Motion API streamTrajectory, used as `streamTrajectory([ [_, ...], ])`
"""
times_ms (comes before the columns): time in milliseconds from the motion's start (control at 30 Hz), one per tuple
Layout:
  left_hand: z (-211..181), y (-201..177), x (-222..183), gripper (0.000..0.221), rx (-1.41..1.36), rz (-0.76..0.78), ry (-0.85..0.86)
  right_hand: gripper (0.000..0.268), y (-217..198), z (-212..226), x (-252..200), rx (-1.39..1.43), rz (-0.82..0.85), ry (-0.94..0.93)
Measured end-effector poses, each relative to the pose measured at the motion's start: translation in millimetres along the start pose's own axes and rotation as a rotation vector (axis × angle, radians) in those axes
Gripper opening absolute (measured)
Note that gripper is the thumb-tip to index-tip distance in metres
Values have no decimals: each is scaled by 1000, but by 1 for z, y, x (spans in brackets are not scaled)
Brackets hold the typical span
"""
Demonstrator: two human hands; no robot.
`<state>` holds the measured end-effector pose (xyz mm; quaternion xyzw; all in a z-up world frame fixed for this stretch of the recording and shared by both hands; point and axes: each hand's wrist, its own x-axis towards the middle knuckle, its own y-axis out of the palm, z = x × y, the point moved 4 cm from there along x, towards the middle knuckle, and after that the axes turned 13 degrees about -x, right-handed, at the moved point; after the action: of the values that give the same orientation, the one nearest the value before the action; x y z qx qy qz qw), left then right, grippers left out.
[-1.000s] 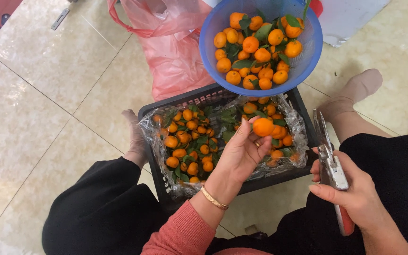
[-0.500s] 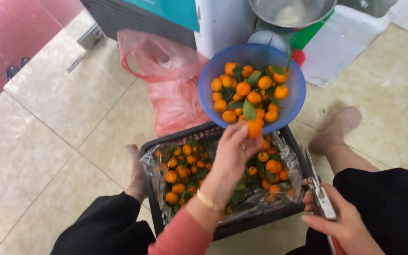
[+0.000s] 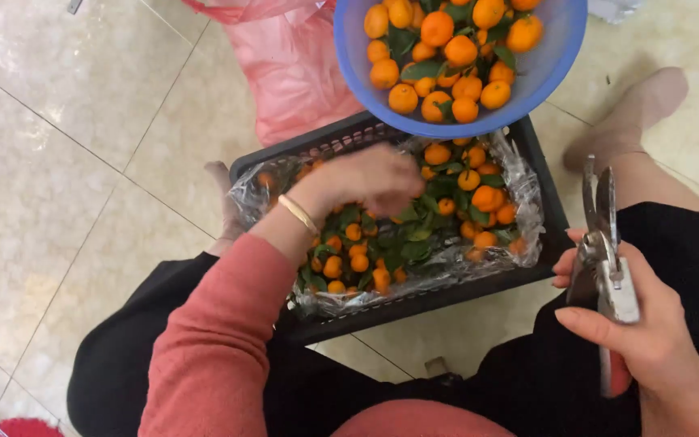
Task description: Trimming the stems of small oranges using shears and sorting them from a crate into a bowl.
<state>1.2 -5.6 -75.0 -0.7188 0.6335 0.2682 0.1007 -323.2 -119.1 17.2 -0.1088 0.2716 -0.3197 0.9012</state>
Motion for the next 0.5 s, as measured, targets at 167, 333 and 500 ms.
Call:
streamTrajectory([
  [167, 147, -71, 37, 24, 1060, -511, -203, 91, 8, 15, 2, -81, -17, 121],
  [333, 180, -45, 62, 16, 1144, -493, -138, 95, 9, 6, 8, -150, 12, 178],
  [500, 220, -53, 110, 22, 1290, -380, -341, 99, 4, -4, 11, -304, 39, 213],
])
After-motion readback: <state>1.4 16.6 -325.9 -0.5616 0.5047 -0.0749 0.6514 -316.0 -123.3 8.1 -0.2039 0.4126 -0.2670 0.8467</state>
